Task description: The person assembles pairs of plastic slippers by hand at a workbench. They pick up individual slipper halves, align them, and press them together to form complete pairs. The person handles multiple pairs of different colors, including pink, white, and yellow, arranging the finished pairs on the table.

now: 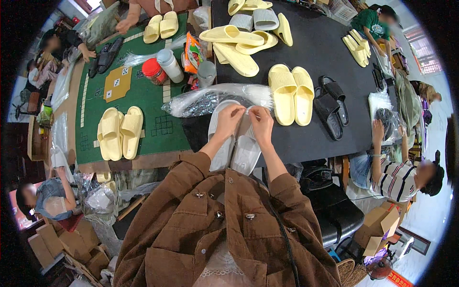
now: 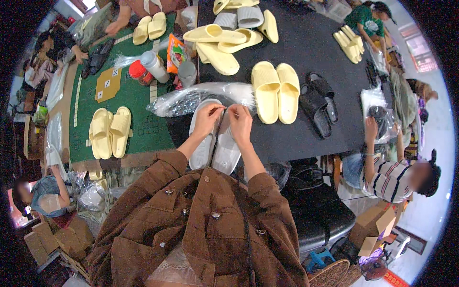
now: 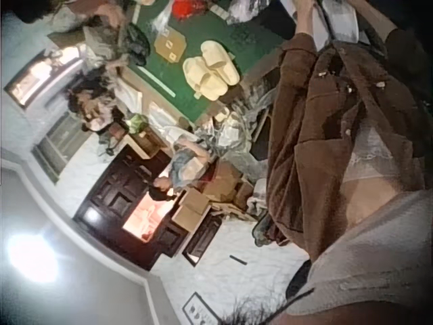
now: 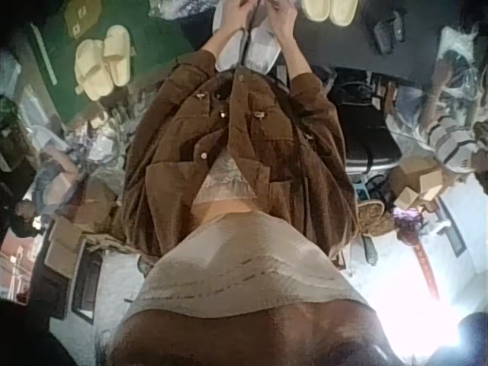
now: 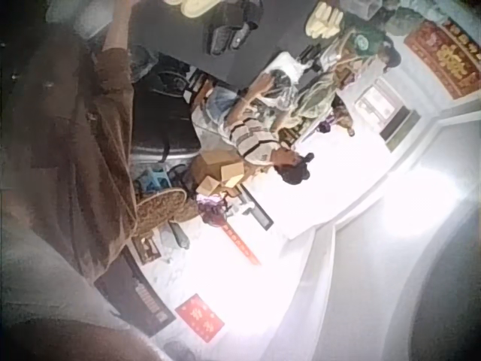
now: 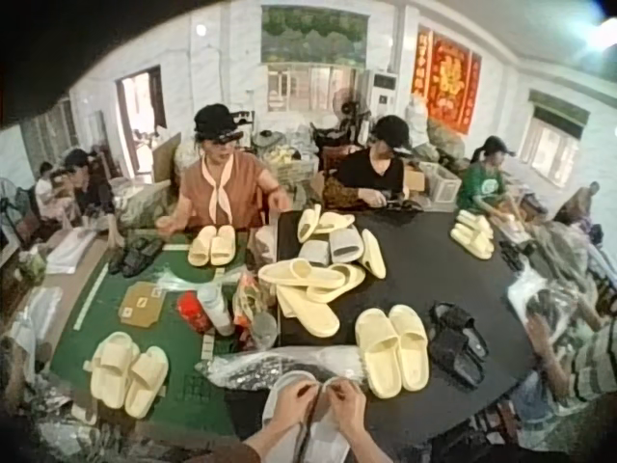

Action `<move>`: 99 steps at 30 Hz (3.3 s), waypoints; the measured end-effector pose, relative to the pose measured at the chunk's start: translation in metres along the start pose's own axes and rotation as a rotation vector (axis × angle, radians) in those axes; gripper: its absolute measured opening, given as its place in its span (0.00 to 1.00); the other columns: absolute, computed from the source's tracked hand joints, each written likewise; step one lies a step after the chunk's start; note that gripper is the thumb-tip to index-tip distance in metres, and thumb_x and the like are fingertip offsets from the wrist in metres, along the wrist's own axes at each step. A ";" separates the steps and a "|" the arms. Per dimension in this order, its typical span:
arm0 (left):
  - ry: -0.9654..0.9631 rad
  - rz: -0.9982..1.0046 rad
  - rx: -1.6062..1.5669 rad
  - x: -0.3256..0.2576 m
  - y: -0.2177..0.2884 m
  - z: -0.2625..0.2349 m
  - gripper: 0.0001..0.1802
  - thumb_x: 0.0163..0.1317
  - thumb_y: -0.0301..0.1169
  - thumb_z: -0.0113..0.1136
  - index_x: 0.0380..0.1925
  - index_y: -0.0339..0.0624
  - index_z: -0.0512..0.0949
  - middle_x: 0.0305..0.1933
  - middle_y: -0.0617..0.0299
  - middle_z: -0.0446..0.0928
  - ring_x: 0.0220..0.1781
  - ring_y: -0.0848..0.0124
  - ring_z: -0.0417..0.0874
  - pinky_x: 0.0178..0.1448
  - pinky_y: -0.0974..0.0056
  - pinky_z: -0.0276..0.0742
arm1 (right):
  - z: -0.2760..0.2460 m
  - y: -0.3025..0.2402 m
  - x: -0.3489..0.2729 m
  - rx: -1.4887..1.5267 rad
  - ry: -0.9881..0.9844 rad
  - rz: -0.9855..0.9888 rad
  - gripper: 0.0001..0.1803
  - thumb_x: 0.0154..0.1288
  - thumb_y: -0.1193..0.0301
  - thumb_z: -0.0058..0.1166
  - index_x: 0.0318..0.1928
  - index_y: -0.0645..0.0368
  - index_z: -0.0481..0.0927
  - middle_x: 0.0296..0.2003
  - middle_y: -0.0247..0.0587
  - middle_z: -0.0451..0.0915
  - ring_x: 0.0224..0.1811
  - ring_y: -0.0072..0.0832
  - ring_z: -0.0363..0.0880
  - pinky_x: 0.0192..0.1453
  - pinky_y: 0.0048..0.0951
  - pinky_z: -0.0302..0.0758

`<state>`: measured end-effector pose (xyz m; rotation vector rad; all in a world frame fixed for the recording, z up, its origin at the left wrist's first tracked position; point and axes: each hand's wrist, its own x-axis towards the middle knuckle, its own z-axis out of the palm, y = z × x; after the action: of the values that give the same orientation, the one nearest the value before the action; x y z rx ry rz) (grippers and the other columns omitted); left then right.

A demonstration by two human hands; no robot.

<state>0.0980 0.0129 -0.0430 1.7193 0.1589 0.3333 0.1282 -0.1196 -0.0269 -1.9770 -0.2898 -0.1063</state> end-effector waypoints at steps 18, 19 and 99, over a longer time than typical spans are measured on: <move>-0.064 -0.229 -0.281 0.002 -0.002 -0.008 0.07 0.62 0.25 0.55 0.39 0.36 0.78 0.36 0.64 0.79 0.37 0.78 0.77 0.43 0.72 0.73 | 0.004 0.011 0.001 -0.067 -0.048 0.083 0.07 0.58 0.76 0.55 0.37 0.66 0.78 0.38 0.48 0.80 0.38 0.38 0.80 0.39 0.31 0.78; -0.074 -0.226 -0.255 0.002 -0.002 -0.009 0.07 0.62 0.25 0.55 0.39 0.36 0.77 0.36 0.64 0.78 0.37 0.78 0.77 0.43 0.72 0.73 | 0.004 0.007 0.001 -0.050 -0.052 0.082 0.08 0.58 0.76 0.55 0.39 0.66 0.79 0.40 0.48 0.79 0.39 0.38 0.80 0.40 0.31 0.78; 0.291 -0.590 1.086 -0.147 -0.217 -0.390 0.13 0.53 0.24 0.49 0.36 0.25 0.75 0.52 0.35 0.70 0.56 0.42 0.69 0.62 0.52 0.64 | -0.103 0.037 -0.066 -0.502 0.007 0.370 0.14 0.68 0.70 0.45 0.43 0.68 0.77 0.36 0.54 0.79 0.37 0.44 0.77 0.42 0.37 0.71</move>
<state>-0.1443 0.3753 -0.2191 2.5420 1.2112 0.0254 0.0797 -0.2377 -0.0306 -2.4927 0.1268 0.0604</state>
